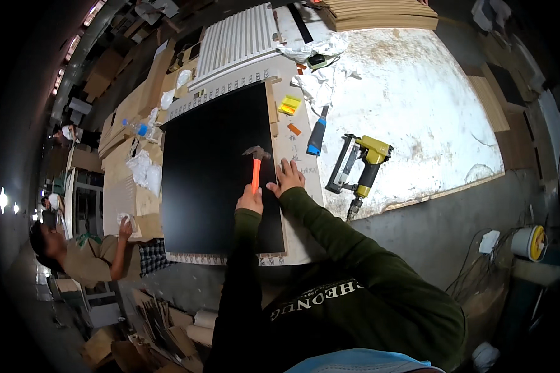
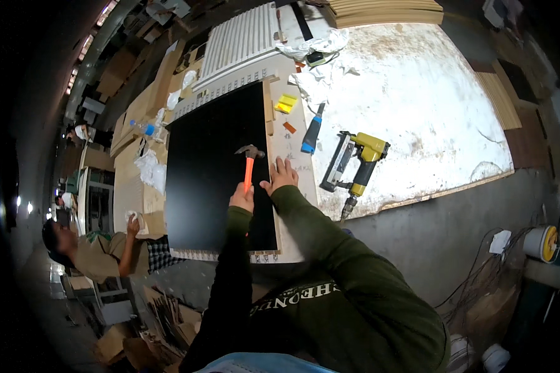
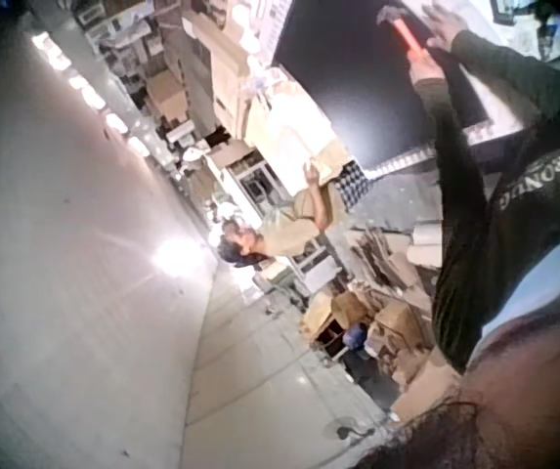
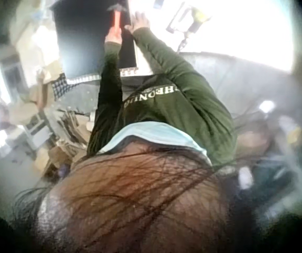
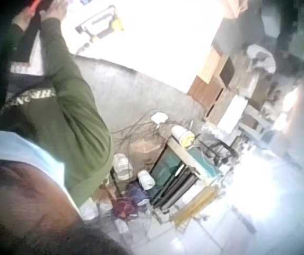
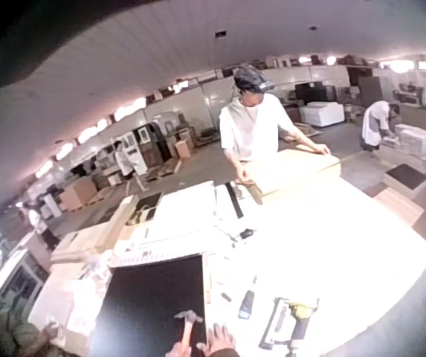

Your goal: The person aligns a wooden slatted panel and taps its edges with a hammer, then positions a black board on the panel and fastens it using a pneumatic nail gun.

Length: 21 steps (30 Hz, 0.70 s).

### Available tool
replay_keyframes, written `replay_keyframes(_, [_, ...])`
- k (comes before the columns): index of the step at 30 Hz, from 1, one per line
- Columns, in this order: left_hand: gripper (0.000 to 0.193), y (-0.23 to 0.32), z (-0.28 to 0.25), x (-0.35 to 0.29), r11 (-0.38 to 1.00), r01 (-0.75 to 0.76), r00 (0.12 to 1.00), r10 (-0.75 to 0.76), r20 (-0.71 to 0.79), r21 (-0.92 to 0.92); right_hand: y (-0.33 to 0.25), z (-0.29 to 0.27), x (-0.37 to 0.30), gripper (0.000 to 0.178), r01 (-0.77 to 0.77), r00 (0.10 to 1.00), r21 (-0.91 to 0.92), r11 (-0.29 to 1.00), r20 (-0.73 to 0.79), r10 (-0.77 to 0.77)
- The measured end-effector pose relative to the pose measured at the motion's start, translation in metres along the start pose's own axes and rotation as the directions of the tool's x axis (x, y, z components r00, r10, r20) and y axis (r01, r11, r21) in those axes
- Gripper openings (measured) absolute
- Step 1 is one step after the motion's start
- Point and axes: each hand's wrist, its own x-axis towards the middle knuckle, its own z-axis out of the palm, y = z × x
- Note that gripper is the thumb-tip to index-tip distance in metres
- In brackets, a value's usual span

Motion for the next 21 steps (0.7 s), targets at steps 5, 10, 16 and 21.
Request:
replay_keyframes(5, [0.024,0.040,-0.022,0.016,0.935,-0.056,0.985,-0.004,-0.170,-0.350,0.006,-0.009,0.004,0.071,-0.060,0.995,0.036,0.998,0.076,0.058])
replay_keyframes(10, [0.026,0.033,-0.011,0.047,0.986,0.144,0.980,-0.154,0.125,0.087,0.003,0.002,0.009,0.073,-0.002,0.999,0.034,0.999,0.051,0.000])
replay_keyframes(16, [0.026,0.042,-0.031,0.082,0.969,-0.012,0.992,-0.019,-0.124,-0.247,0.011,-0.007,0.014,0.074,-0.029,0.988,0.006,1.000,0.152,0.027])
replay_keyframes(21, [0.026,0.004,0.009,0.121,0.985,0.140,0.990,-0.142,0.011,0.101,-0.003,-0.004,0.016,0.077,-0.016,0.979,-0.021,1.000,0.204,0.020])
